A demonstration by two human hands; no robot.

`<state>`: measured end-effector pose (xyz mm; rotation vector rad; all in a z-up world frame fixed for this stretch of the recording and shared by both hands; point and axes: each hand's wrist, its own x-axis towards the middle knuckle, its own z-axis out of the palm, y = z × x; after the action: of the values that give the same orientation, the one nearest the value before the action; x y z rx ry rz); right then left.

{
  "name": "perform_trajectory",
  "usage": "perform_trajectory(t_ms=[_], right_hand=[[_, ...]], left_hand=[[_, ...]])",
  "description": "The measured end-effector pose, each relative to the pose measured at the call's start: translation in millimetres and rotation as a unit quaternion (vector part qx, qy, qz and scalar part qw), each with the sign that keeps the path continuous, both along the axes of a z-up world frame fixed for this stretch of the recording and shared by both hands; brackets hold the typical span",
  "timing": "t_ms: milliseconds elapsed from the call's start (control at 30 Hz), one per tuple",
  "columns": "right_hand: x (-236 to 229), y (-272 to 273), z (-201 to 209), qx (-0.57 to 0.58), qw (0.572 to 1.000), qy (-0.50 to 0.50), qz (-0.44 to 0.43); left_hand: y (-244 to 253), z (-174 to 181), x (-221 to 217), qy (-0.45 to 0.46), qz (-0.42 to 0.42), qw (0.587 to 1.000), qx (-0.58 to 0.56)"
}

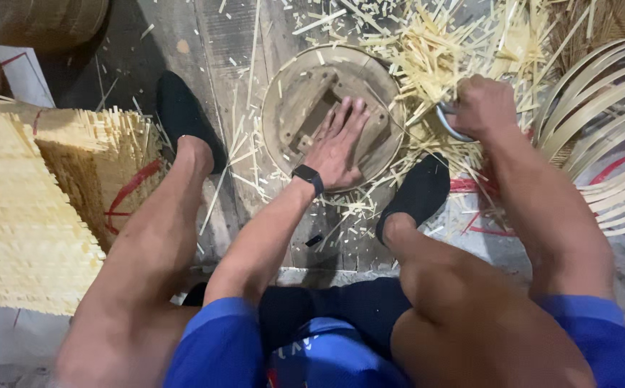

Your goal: The person sits on the floor and repeatedly places a woven bamboo mat onto a circular wooden mold. They use a pair of shears to trim the excess bamboo strips around the edge of the mold, then remove the finished mat and stack it with others.

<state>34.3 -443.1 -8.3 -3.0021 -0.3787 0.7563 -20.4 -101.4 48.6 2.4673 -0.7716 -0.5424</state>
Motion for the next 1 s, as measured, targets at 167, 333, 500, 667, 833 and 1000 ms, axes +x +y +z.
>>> perform_trajectory(t_ms=[167, 333, 500, 667, 833, 1000], right_hand=[[28.1, 39.3, -11.0, 0.011, 0.984, -0.158, 0.082], [36.7, 37.9, -8.3, 0.019, 0.999, -0.033, 0.029], [17.3, -1.0, -7.8, -0.002, 0.999, 0.045, 0.004], [22.4, 7.9, -5.2, 0.032, 0.999, -0.015, 0.032], [35.8, 39.7, 2.7, -0.015, 0.998, -0.019, 0.050], [47.7, 22.7, -4.0, 0.046, 0.997, 0.038, -0.046]], left_hand=[[1.2, 11.3, 0.8, 0.027, 0.009, 0.999, -0.033], [6.5, 24.9, 10.9, 0.039, -0.057, 0.998, 0.006], [16.8, 33.8, 16.1, 0.123, -0.112, 0.985, 0.050], [18.1, 36.0, 20.5, 0.123, -0.102, 0.987, -0.013], [16.3, 33.5, 19.5, 0.122, -0.111, 0.986, 0.010], [18.3, 30.3, 18.5, 0.121, -0.106, 0.987, -0.008]])
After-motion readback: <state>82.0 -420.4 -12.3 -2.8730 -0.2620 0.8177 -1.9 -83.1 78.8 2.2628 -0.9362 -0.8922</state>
